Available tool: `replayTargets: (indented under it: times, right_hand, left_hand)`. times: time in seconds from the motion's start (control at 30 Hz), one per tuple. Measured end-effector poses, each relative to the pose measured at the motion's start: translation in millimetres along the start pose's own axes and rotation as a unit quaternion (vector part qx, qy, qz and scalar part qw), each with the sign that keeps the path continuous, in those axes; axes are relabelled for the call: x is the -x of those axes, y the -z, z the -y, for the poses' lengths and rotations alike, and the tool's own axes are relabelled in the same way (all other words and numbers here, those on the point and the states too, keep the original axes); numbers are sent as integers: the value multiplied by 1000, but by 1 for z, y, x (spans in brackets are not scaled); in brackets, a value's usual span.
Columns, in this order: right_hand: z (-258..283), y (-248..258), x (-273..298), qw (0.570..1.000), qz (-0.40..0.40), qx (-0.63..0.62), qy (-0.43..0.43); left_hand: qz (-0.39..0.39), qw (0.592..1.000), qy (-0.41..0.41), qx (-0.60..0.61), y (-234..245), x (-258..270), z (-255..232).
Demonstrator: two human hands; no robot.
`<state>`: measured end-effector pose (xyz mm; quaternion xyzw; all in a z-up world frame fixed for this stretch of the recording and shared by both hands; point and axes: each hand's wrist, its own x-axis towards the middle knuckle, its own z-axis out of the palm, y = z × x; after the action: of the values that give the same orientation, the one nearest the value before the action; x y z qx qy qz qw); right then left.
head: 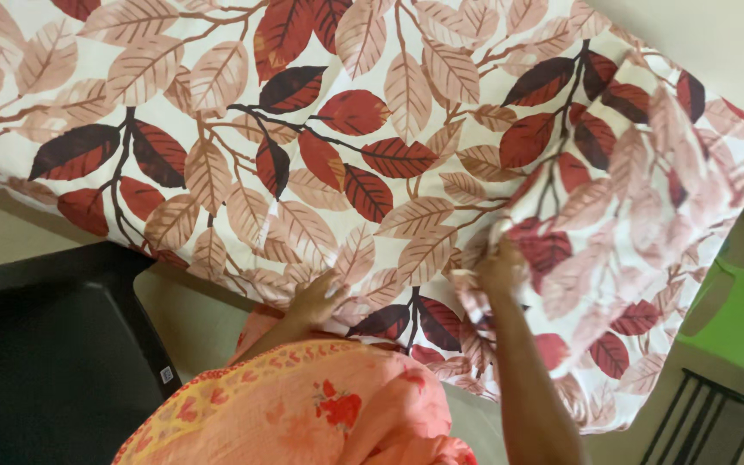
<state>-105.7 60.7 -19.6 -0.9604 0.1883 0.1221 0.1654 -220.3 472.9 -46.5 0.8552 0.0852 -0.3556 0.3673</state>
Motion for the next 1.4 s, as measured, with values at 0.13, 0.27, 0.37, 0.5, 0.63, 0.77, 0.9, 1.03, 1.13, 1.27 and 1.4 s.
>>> replayTargets:
  times: [0.13,0.27,0.37,0.5,0.63,0.77,0.9,1.03,1.13,1.27,1.4]
  right_hand:
    - [126,-42,100,943,-3,-234,237]
    - [214,-7,229,894,154,-291,304]
    - [210,22,230,871,164,-351,304]
    - [134,13,156,962,-109,-206,141]
    - [19,17,74,947,-180,-217,-156]
    - [7,-4,75,746,3,-581,-326]
    - [89,15,78,701,-98,-628,-322]
    - [184,34,65,641,-60,-747,-165]
    - [235,9,13,629,38,-776,2]
    - [225,-44,-40,836,150,-503,158]
    - [169,-80,3,965,21,-184,187]
  left_hand:
    - [37,875,167,452,34,-17,-9]
    - [75,825,206,522,99,0,5]
    - [64,865,214,449,123,10,5]
    - [31,900,133,413,103,18,-15]
    - [-67,951,127,273,85,13,-69]
    - [-173,947,65,263,78,25,-115]
    - [-315,921,-145,179,143,29,-110]
    - [-384,895,-199,106,260,27,-82]
    - [-425,889,-159,63,312,12,-55]
    - [-514,842,72,-146,313,-30,-19]
    - [-391,895,-83,-197,209,-43,-46]
